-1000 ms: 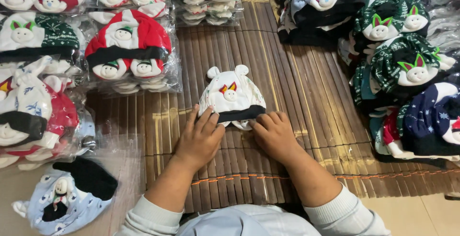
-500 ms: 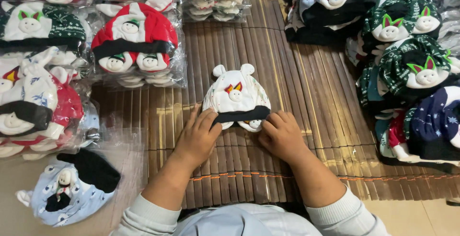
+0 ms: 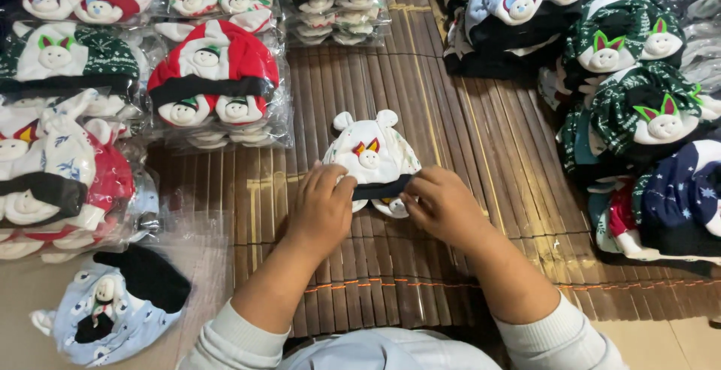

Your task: Packaging baby hats and booties into clear plastic bags for retail

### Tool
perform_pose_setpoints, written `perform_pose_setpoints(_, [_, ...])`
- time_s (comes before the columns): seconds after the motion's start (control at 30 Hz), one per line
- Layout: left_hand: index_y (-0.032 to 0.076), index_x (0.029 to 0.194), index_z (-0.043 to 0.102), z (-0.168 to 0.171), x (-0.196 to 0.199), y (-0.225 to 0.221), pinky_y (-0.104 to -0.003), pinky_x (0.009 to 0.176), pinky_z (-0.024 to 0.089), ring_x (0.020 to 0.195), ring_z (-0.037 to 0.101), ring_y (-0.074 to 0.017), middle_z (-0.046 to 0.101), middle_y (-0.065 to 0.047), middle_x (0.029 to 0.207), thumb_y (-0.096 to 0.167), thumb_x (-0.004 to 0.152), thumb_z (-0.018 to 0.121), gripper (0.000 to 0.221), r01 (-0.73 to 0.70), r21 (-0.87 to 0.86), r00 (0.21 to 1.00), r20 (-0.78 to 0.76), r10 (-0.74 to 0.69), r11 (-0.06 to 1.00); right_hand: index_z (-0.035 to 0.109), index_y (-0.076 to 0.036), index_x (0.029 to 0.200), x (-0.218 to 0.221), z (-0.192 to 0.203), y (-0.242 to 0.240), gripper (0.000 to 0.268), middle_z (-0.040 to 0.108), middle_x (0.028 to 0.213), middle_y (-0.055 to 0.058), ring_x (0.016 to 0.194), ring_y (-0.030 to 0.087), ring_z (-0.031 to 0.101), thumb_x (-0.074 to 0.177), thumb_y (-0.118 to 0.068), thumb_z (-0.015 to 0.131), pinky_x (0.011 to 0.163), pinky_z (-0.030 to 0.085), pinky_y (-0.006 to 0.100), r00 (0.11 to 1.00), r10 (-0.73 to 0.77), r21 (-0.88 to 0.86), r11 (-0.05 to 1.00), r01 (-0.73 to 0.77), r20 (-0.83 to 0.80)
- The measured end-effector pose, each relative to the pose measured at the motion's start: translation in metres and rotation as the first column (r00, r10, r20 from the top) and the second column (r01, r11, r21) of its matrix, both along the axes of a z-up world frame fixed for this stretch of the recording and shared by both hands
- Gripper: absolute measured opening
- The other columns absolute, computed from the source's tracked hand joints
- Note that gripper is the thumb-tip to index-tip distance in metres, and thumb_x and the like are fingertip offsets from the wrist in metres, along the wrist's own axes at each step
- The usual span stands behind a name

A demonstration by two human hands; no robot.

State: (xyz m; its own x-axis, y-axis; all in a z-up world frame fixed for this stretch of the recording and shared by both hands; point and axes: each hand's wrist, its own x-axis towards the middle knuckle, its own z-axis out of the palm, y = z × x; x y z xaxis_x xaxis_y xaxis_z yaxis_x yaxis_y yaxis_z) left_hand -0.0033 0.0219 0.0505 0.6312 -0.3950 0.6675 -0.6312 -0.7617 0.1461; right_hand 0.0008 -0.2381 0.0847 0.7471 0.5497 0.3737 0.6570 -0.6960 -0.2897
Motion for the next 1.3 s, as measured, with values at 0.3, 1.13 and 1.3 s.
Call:
perform_pose_setpoints(0.3, [0.001,0.131,0.065,-0.044,0.051,-0.025,-0.048,0.094,0.055,0.113,0.066,-0.0402,0.064,-0.022,0.123,0.014,0.092,0.059,0.042,-0.056,-0.069,0.998,-0.015,0.055,0.996,0.061,0.001,0.126,0.037,-0.013,0.046,0.030,0.062,0.136,0.026,0.129,0.047,0.057,0.099,-0.011,0.063,0.103,0.051,0.054,0.995,0.091,0.251,0.963,-0.099,0.046])
perform_pose_setpoints(1.13, [0.011,0.151,0.050,-0.039,0.043,-0.016,-0.053,0.115,0.036,0.145,0.044,-0.0359,0.049,-0.015,0.155,0.027,0.094,0.055,0.060,-0.096,-0.084,0.934,-0.353,0.061,0.992,0.063,-0.017,0.136,0.047,-0.038,0.024,0.040,0.050,0.156,0.013,0.141,0.039,0.049,0.097,-0.019,0.055,0.109,0.045,0.052,0.980,-0.062,0.204,0.974,0.100,-0.187])
perform_pose_setpoints(1.3, [0.013,0.148,0.054,-0.036,0.037,-0.021,-0.054,0.117,0.034,0.143,0.047,-0.0341,0.052,-0.013,0.154,0.037,0.100,0.053,0.054,-0.263,0.005,0.939,-0.230,0.258,0.965,0.061,-0.023,0.141,0.038,-0.028,0.029,0.044,0.043,0.162,0.012,0.149,0.039,0.038,0.099,-0.034,0.061,0.114,0.038,0.057,0.990,-0.064,0.062,0.995,0.072,-0.125])
